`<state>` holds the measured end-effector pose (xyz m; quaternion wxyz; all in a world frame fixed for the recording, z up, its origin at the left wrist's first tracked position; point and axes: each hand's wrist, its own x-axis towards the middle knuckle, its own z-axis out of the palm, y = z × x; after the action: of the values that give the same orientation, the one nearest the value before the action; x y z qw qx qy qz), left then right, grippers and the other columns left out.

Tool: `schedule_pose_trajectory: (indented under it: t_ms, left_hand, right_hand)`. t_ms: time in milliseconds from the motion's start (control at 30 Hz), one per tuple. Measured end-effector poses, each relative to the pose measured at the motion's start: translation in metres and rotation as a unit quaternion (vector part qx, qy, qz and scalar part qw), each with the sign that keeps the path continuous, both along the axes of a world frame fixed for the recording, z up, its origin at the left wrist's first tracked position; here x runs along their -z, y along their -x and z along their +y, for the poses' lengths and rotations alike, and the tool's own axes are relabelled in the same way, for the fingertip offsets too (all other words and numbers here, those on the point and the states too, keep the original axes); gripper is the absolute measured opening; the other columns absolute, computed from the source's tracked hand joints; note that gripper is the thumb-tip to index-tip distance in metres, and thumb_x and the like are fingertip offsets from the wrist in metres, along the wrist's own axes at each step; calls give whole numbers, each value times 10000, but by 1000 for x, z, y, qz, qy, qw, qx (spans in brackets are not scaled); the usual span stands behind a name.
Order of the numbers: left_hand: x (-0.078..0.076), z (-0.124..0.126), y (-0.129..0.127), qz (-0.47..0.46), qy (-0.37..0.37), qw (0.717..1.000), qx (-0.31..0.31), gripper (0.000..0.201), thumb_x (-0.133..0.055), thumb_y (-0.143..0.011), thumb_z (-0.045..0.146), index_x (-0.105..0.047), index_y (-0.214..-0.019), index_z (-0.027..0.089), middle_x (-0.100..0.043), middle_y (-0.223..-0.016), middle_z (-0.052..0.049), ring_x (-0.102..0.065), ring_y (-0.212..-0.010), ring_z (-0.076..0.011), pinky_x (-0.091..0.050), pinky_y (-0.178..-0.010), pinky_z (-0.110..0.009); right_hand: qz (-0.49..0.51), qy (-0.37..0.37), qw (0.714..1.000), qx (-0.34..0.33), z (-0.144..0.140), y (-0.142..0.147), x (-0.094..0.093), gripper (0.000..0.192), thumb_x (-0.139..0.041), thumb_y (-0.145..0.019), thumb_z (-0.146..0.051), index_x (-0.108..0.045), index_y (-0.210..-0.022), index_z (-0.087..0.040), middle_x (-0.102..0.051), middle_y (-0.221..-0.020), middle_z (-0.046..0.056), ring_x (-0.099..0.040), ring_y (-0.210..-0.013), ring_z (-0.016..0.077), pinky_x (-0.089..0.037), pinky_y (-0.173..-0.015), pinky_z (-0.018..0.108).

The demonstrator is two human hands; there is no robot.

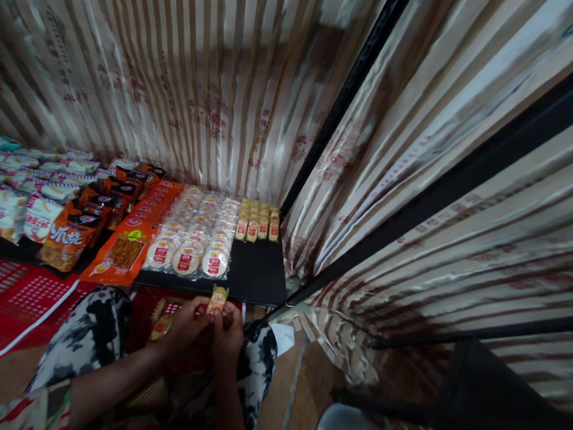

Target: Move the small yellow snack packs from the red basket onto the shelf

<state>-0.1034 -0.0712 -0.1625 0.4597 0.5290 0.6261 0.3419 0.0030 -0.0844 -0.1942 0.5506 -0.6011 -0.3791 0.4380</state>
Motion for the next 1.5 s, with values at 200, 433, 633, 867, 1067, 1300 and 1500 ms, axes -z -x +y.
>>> schedule_pose_trajectory:
  t_ms: [200, 433, 633, 867, 1067, 1300, 1500]
  left_hand:
    - [-3, 8, -16, -14, -16, 1000, 23, 198, -503, -744, 193, -626, -898, 172, -639, -881, -55, -562, -849, -191, -427, -799, -297]
    - [-13, 25, -33, -18, 1, 1000, 18, 265, -449, -766, 176, -648, -941, 158, -613, -916, -63, -553, -898, -186, -427, -845, -279]
    - [-7, 44, -47, -23, 7, 999, 30, 349, -450, -781, 211, -652, -1058, 150, -580, -946, -67, -545, -880, -185, -430, -834, -265]
    - [-5, 58, -61, 5, 2, 999, 53, 377, -441, -811, 217, -617, -1137, 149, -564, -1040, -98, -555, -931, -191, -415, -871, -261]
    - [-8, 66, -71, 47, 3, 997, 59, 357, -473, -779, 200, -630, -1095, 141, -580, -1007, -110, -557, -889, -198, -422, -827, -251]
    - [-16, 71, -76, 88, -5, 994, 62, 313, -497, -775, 233, -651, -1035, 149, -615, -917, -96, -549, -902, -218, -410, -832, -268]
    - [-28, 76, -82, 85, 11, 995, 55, 333, -480, -793, 197, -625, -1088, 148, -601, -965, -99, -549, -920, -209, -407, -849, -268]
  right_hand:
    - [-96, -16, 995, 33, 6, -19, -3, 322, -593, -724, -471, -629, -924, -221, -688, -933, 54, -634, -867, 210, -490, -819, 332]
    - [-102, -11, 994, 37, 17, -33, -7, 357, -567, -747, -471, -624, -993, -219, -683, -948, 63, -640, -834, 207, -505, -763, 319]
    - [-113, -19, 992, 50, 33, -41, -15, 336, -556, -745, -449, -614, -985, -221, -655, -975, 75, -638, -819, 203, -518, -764, 321]
    - [-164, -31, 983, 74, 48, -52, -16, 313, -556, -749, -418, -632, -971, -213, -632, -930, 64, -620, -811, 193, -514, -722, 292]
    - [-180, -24, 980, 77, 54, -59, -15, 319, -536, -740, -385, -632, -979, -197, -599, -921, 66, -619, -785, 191, -514, -740, 311]
    - [-226, -34, 971, 68, 62, -64, -12, 298, -519, -761, -360, -626, -993, -206, -603, -927, 72, -620, -802, 200, -508, -725, 321]
    - [-237, -35, 968, 69, 72, -63, -15, 337, -517, -754, -352, -616, -1035, -195, -588, -949, 84, -611, -814, 201, -510, -703, 310]
